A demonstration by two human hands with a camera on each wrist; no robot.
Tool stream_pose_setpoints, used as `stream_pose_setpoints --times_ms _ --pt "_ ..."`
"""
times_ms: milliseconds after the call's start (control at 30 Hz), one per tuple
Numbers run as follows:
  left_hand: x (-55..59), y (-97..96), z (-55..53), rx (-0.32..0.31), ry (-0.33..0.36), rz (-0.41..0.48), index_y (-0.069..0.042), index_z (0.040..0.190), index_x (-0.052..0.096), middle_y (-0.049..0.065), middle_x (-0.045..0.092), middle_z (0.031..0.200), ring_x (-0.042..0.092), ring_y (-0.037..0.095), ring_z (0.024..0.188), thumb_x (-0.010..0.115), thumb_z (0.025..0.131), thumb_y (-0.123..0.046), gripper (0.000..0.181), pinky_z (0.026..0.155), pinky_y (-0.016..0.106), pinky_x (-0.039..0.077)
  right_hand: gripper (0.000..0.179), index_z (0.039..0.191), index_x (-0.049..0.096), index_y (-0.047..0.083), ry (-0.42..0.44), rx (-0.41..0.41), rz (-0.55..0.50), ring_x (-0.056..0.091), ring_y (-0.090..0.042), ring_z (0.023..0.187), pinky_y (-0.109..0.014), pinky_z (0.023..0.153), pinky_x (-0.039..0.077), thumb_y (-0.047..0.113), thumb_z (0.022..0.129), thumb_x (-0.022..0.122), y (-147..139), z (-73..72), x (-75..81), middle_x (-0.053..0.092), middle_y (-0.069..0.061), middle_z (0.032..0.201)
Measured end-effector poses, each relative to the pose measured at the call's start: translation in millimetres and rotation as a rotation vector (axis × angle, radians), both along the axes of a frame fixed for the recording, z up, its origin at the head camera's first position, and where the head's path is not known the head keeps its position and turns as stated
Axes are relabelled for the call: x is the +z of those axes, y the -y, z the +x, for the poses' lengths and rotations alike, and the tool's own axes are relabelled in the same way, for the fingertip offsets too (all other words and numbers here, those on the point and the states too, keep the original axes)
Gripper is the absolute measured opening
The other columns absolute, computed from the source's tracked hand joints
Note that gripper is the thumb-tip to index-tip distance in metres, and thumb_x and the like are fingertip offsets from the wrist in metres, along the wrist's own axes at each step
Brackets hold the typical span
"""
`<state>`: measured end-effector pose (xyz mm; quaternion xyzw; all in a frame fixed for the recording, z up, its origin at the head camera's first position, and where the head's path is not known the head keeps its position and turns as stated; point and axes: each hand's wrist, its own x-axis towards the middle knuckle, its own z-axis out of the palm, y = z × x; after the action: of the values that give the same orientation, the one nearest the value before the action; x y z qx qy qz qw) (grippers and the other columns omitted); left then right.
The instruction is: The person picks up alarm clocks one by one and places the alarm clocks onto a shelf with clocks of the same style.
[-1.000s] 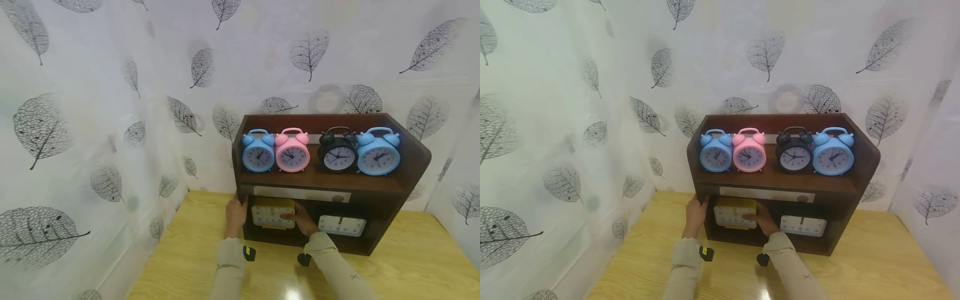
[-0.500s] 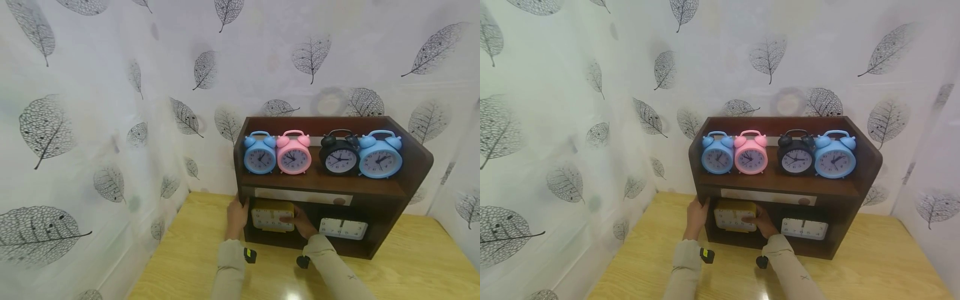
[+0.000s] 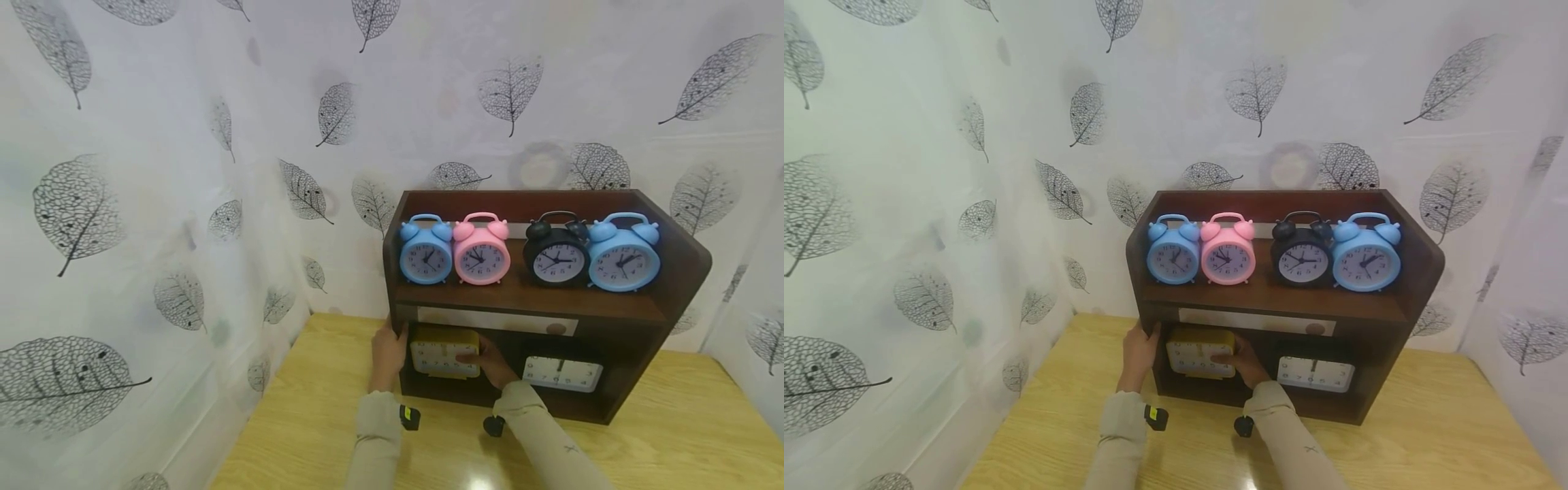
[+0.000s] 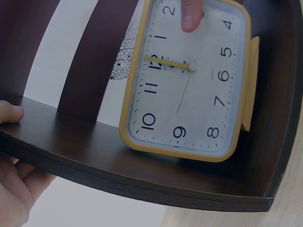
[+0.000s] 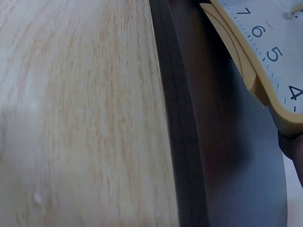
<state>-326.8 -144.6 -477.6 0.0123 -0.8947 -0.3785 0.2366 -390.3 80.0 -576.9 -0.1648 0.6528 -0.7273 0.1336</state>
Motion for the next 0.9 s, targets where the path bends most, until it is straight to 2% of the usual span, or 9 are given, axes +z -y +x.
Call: stream_pose_setpoints --times_ms 133,233,367,600,833,900 --pt "0.8 -1.1 1.1 0.001 -0.008 0.0 0.002 0.131 0.049 0.028 0.067 0.099 0.067 0.038 0.081 0.051 0.095 -0.02 0.042 0.071 0.049 0.052 0.047 0.124 0.051 0.004 0.038 -0.017 0.051 0.062 -0.006 0.088 -0.022 0.083 0.048 0.0 0.08 0.069 -0.2 7.7 12.0 0.066 0.01 0.094" --pt "-0.1 -2.4 1.1 0.0 -0.021 -0.005 0.002 0.13 0.05 0.027 0.068 0.1 0.067 0.039 0.086 0.052 0.095 -0.019 0.041 0.072 0.05 0.052 0.049 0.127 0.049 0.002 0.058 -0.017 0.074 0.061 -0.005 0.088 -0.022 0.085 0.047 -0.001 0.081 0.067 -1.4 15.6 23.4 0.064 0.01 0.094" --pt "-0.8 -3.1 1.6 -0.007 -0.019 -0.001 0.001 0.131 0.05 0.026 0.069 0.098 0.067 0.037 0.082 0.052 0.095 -0.018 0.041 0.069 0.049 0.052 0.043 0.121 0.053 0.002 0.043 0.005 0.063 0.061 -0.005 0.088 -0.023 0.084 0.048 -0.003 0.081 0.067 -2.8 17.8 27.0 0.065 0.01 0.095" --pt "-2.1 -1.4 -1.4 0.017 -0.017 -0.022 0.0 0.13 0.051 0.027 0.069 0.092 0.066 0.038 0.074 0.052 0.095 -0.022 0.041 0.064 0.049 0.051 0.043 0.121 0.052 -0.004 0.015 0.025 0.111 0.061 -0.008 0.089 -0.025 0.085 0.047 -0.003 0.081 0.067 -3.8 14.4 28.7 0.065 0.007 0.097" --pt "-2.9 0.7 -3.5 0.021 -0.012 -0.015 -0.001 0.128 0.053 0.026 0.069 0.085 0.058 0.027 0.059 0.052 0.094 -0.022 0.039 0.057 0.045 0.049 0.034 0.107 0.06 0.013 0.019 0.033 0.105 0.063 -0.01 0.088 -0.027 0.082 0.049 -0.006 0.08 0.067 -3.8 12.6 29.3 0.068 0.007 0.093" --pt "-3.4 0.6 -3.7 0.022 -0.012 -0.015 -0.001 0.126 0.054 0.025 0.069 0.083 0.057 0.025 0.057 0.052 0.094 -0.021 0.038 0.057 0.044 0.049 0.032 0.105 0.061 0.013 0.016 0.039 0.095 0.063 -0.01 0.087 -0.027 0.081 0.049 -0.006 0.08 0.066 -4.4 13.2 28.7 0.068 0.007 0.092"
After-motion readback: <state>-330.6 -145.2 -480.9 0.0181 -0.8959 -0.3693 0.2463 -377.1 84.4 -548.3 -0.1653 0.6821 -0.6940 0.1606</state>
